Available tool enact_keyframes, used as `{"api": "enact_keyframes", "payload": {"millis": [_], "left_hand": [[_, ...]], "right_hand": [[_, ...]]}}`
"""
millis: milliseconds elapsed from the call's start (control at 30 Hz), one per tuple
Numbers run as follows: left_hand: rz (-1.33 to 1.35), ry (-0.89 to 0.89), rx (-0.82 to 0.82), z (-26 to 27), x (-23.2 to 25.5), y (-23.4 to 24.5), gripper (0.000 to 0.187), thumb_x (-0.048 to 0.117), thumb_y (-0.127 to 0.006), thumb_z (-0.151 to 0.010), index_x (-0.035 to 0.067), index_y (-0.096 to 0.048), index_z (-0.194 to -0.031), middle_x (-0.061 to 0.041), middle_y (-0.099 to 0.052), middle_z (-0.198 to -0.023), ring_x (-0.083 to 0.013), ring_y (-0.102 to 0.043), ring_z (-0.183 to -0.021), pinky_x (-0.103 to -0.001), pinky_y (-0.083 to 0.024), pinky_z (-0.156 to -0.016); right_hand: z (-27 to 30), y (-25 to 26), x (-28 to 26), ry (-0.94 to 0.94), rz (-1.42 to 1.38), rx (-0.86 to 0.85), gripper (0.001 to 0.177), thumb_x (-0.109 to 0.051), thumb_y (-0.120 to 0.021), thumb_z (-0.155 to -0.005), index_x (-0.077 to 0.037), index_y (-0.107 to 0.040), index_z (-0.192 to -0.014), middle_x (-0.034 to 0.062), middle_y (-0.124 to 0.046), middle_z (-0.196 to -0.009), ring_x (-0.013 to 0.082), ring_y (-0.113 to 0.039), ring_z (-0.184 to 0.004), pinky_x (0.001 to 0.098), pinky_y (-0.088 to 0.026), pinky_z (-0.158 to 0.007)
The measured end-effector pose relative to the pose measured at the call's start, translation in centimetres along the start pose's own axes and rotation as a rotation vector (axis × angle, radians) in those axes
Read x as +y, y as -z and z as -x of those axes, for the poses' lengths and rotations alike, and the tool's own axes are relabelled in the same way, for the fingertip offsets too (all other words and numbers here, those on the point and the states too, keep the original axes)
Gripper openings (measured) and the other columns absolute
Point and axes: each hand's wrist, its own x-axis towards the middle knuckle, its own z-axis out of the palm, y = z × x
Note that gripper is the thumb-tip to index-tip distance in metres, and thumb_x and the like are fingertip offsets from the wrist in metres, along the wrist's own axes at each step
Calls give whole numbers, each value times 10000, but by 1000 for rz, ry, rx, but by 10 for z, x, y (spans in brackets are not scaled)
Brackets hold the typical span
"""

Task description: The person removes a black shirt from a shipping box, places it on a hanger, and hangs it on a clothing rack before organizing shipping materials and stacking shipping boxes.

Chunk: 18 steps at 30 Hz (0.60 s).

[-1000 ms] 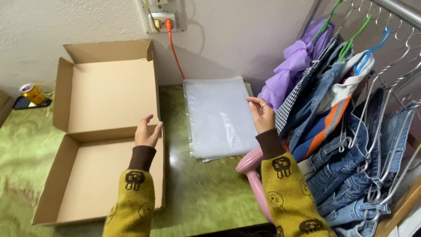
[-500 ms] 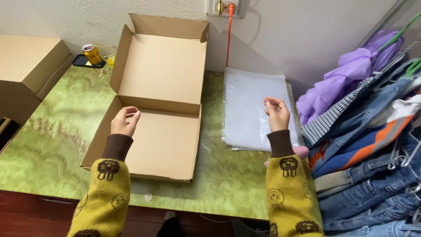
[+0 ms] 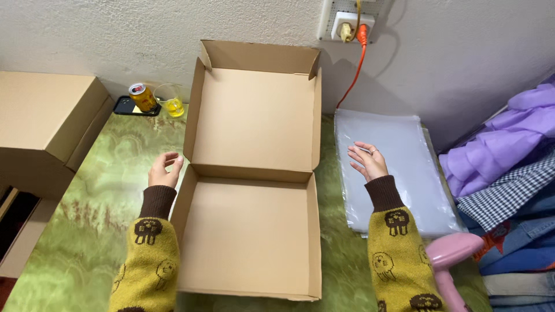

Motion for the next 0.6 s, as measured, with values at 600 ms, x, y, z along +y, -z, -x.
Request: {"api": "enact_keyframes", "payload": {"millis": [600], "left_hand": [[274,260,-302,-144,-38,-78,672,528,-646,-773,96,-430,-1241,-223,-474,-1198,-378,-465,-1098,-447,-409,-904]], "right_hand": [[-48,-129,2,-83,149,64,741,-327,-681,-765,-27,-296,-1323,271,-302,-1320,390,-292,-1245,501,-276,-997]]}}
